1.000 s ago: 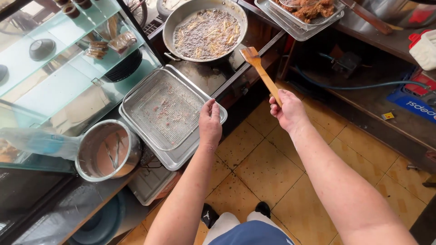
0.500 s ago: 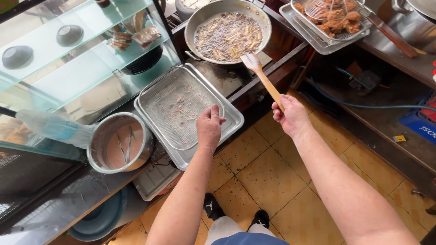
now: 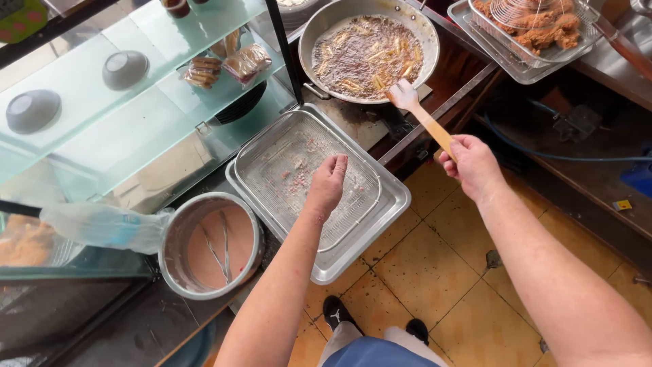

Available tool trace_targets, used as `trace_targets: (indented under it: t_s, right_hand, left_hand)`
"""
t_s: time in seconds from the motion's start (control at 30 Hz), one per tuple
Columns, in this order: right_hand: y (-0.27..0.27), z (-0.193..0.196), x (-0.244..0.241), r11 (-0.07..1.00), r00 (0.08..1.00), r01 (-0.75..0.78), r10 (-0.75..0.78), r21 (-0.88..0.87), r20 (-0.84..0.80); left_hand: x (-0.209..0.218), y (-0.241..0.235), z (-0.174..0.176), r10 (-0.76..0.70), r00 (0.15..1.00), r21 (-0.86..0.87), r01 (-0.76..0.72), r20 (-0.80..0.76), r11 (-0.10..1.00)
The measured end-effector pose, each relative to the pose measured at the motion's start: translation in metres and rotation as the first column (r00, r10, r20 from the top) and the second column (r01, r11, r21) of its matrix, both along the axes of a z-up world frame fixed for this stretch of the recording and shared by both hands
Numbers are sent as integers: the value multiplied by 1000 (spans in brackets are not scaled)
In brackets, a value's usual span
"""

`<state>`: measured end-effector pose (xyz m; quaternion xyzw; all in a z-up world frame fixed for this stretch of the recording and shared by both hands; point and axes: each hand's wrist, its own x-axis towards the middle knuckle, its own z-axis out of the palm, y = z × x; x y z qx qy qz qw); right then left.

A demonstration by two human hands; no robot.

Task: Deep-frying food items in a large pan of oil using a wooden spatula.

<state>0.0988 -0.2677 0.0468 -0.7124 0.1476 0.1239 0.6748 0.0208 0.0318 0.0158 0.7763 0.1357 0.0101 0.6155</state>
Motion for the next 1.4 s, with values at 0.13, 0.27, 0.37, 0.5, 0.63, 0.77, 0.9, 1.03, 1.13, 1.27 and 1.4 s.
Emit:
trace_targets:
  t_s: [0.13,0.27,0.37,0.5,0.63,0.77,0.9,1.03,1.13,1.27,1.4]
  right_hand:
    - [-3,-3,20,992,999,7,0,-130,50]
    - [0,-1,42,948,996,-9,35,-320,77]
    - [8,1,57,866,990,-28,92,-500,104]
    - [20,-5,88,724,978,-42,172,-689,121]
    - [24,-25,134,693,976,-77,201,-716,89]
    - [25,-49,174,657,951,-96,283,-748,127]
    - [27,-61,203,604,934,-138,343,-785,99]
    - [29,-68,225,579,914,-174,396,-797,88]
    - [33,-72,235,550,894,-205,442,-810,73]
    - [37,-75,239,487,874,-197,481,-851,73]
    - [32,-80,243,469,866,-171,491,-867,95]
  left_hand:
    - [17,15,-9,-30,999,-18,30,33,999]
    - [31,18,0,-125,973,191,88,195,978]
    - [43,14,2,-141,962,243,82,236,967]
    - [55,8,5,-150,943,263,70,297,962]
    - [72,10,-3,-127,932,320,12,340,948]
    - [86,8,11,-111,956,371,3,270,928]
    - [102,6,19,-92,969,355,5,229,935]
    - [114,3,24,-69,978,362,-7,197,932]
    - [118,0,27,-53,985,362,-10,165,932]
    - [120,-2,22,-52,984,384,-17,169,923]
    - [120,0,7,-40,986,366,-23,163,931]
